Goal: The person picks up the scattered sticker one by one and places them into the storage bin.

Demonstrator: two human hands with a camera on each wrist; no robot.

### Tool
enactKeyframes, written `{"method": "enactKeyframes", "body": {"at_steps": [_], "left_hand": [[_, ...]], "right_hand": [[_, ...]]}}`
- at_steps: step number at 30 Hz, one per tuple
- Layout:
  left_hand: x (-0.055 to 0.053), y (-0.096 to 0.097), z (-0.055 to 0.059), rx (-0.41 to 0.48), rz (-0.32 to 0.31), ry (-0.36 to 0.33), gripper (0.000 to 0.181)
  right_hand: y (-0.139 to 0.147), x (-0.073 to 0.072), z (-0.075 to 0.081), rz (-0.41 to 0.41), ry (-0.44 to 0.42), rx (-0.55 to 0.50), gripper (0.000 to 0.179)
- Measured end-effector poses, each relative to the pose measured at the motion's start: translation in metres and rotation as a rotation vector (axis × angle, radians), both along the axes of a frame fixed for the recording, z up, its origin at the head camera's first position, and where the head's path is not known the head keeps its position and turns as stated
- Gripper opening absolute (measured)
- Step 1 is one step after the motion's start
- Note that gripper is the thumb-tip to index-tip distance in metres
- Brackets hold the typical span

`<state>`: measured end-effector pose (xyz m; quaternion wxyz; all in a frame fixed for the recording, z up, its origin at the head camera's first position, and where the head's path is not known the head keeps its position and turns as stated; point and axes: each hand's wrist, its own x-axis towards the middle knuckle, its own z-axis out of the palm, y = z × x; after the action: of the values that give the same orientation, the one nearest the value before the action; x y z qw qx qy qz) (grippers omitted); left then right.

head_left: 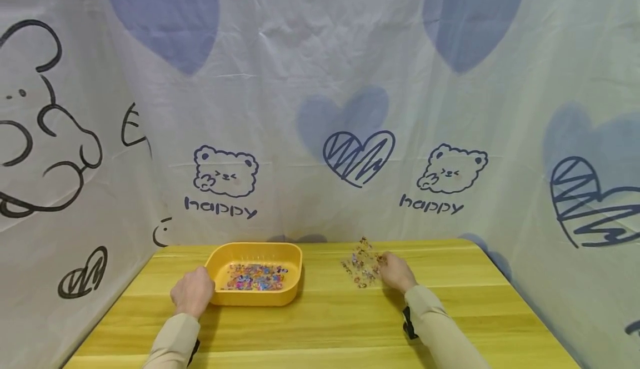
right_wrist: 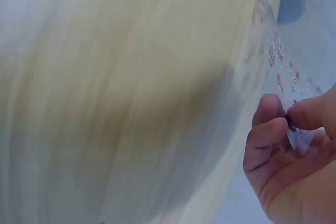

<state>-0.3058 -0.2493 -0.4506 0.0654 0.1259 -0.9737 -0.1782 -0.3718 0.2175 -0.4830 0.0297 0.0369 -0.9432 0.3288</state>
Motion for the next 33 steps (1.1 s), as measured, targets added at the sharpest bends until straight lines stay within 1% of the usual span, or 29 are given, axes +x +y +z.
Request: {"method": "enactKeyframes", "body": {"at_steps": [1, 3, 7, 9, 12, 15, 18, 20, 22, 27, 29, 33], "left_hand": [[0.0, 0.0, 0.0, -0.001, -0.001, 0.0, 0.022], [-0.001, -0.001, 0.0, -0.003, 0.0, 0.003, 0.022], [-0.001, -0.001, -0.001, -0.007, 0.006, -0.002, 0.022], [-0.001, -0.002, -0.001, -0.006, 0.009, -0.005, 0.022], [-0.001, -0.002, -0.001, -0.006, 0.015, -0.01, 0.022], [-0.001, -0.001, -0.001, -0.006, 0.015, -0.01, 0.022], [0.0, 0.0, -0.001, -0.006, 0.016, -0.005, 0.022], [0.0, 0.0, -0.001, -0.007, 0.013, 0.002, 0.022], [0.0, 0.0, -0.001, -0.008, 0.012, 0.01, 0.022], [0.0, 0.0, -0.001, -0.012, 0.008, 0.015, 0.021], [-0.001, 0.0, -0.001, -0.013, 0.012, 0.011, 0.021], [0.0, 0.001, -0.001, -0.012, 0.015, 0.014, 0.022]], "right_hand": [[-0.001, 0.0, 0.0, 0.004, 0.009, -0.01, 0.043], [-0.004, 0.0, 0.002, 0.008, 0.055, -0.025, 0.039], [-0.014, -0.002, 0.005, -0.01, 0.151, -0.054, 0.02], [-0.019, -0.003, 0.006, -0.018, 0.165, -0.1, 0.014], [-0.026, -0.004, 0.009, -0.023, 0.175, -0.188, 0.011], [-0.031, -0.003, 0.011, -0.001, 0.19, -0.273, 0.014], [-0.035, -0.003, 0.012, 0.034, 0.238, -0.314, 0.018], [-0.037, -0.003, 0.013, 0.053, 0.274, -0.32, 0.019], [-0.04, -0.004, 0.015, 0.049, 0.28, -0.352, 0.017], [-0.047, -0.007, 0.022, -0.019, 0.187, -0.506, 0.019], [-0.049, -0.008, 0.025, -0.033, 0.174, -0.535, 0.021], [-0.055, -0.008, 0.031, -0.042, 0.189, -0.536, 0.022]]}}
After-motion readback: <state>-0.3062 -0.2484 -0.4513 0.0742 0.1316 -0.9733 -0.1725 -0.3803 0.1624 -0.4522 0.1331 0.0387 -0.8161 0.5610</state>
